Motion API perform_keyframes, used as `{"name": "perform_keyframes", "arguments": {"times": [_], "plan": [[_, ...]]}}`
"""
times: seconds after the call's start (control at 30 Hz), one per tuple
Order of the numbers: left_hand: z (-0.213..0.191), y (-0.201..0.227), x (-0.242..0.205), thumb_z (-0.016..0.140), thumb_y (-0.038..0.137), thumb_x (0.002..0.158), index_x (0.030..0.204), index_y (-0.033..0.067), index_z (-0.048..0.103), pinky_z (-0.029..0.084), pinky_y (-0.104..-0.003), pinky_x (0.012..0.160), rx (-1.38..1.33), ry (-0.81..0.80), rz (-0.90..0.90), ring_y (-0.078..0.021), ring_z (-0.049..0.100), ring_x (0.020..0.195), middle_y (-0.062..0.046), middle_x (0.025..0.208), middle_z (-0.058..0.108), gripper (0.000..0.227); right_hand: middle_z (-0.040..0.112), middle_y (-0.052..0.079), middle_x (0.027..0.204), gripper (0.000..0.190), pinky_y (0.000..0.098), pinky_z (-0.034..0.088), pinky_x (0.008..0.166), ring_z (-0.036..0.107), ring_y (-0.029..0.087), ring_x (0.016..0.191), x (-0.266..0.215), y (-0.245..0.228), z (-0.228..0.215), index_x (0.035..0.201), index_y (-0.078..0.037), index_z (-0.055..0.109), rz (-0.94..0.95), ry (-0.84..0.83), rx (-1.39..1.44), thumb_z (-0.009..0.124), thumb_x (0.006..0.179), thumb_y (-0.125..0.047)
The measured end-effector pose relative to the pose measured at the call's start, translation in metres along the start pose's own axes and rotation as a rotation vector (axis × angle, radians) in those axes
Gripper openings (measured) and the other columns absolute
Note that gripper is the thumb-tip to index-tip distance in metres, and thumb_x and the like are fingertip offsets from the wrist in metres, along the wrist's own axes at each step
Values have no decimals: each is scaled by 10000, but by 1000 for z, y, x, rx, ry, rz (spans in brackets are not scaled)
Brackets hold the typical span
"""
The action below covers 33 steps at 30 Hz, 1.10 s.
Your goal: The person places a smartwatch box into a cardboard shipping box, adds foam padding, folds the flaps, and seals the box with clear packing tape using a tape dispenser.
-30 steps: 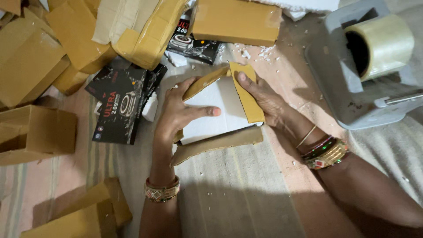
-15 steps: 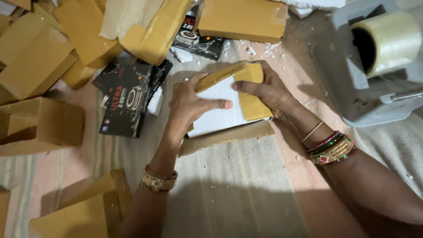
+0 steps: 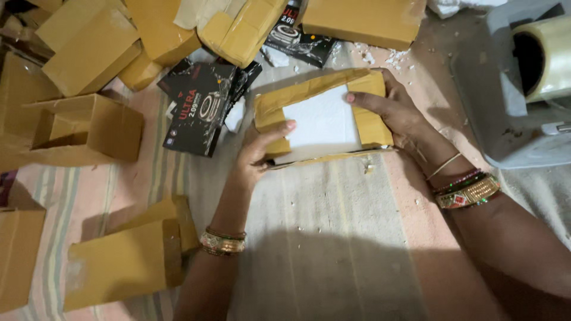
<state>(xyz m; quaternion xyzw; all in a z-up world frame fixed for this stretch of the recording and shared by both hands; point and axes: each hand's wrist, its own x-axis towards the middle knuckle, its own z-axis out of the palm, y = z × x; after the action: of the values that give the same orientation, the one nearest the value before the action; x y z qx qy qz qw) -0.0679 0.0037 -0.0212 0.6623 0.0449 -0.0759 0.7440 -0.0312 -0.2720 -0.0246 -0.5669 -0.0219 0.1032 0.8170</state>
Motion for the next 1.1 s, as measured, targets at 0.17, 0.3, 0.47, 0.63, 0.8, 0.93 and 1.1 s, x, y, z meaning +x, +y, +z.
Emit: {"name": "perform_keyframes", "arguments": {"times": [0.17,0.3,0.47,0.63,0.8,0.93,1.1], "plan": [[24,1,7,907,156,742,1279,-16,626,578,-329,866,64,-22,254,-185,687,981,-118,1117,694,630,649,164,1219,673,368,654,857,714,258,1081,-10,-12,1,1327,-17,438,-84,52,-121,823,787,-129],[26,-5,11,904,114,733,1304,-7,557,602,-357,900,-18,-17,256,-209,715,1011,-135,1153,708,679,639,194,1228,670,360,643,910,706,271,1118,-11,-14,10,1344,-1,410,-173,115,-223,817,828,-131],[21,-14,20,900,127,746,1423,42,424,597,-345,955,-85,-53,244,-228,688,1111,-132,1231,671,833,636,216,1243,657,380,632,935,697,301,1149,-14,-14,12,1338,18,399,-119,148,-231,803,853,-165],[-9,-16,31,926,219,743,1474,103,366,572,-396,897,-237,-70,40,-234,619,1078,-116,1198,575,928,525,201,1402,783,439,588,881,646,344,1223,-8,-30,-10,1476,-196,301,129,-229,184,767,855,-292],[-21,-16,35,930,326,682,1519,107,387,535,-413,949,-95,-71,97,-252,596,1116,-124,1218,599,1021,437,93,1526,808,334,535,999,552,207,1317,-11,-25,-24,1647,-234,210,126,-358,242,663,980,-189],[-14,-11,30,937,361,615,1548,150,363,482,-435,1040,-3,-52,50,-266,577,1188,-134,1276,610,1116,481,78,1474,806,322,559,909,591,196,1266,-12,-28,-23,1624,-252,191,104,-316,77,627,949,-197],[2,1,22,913,394,596,1547,181,271,473,-494,1055,143,8,-2,-281,598,1188,-141,1286,603,1167,559,173,1354,740,323,582,879,647,244,1189,-10,-31,-21,1543,-141,288,117,-281,-5,682,919,-197]]}}
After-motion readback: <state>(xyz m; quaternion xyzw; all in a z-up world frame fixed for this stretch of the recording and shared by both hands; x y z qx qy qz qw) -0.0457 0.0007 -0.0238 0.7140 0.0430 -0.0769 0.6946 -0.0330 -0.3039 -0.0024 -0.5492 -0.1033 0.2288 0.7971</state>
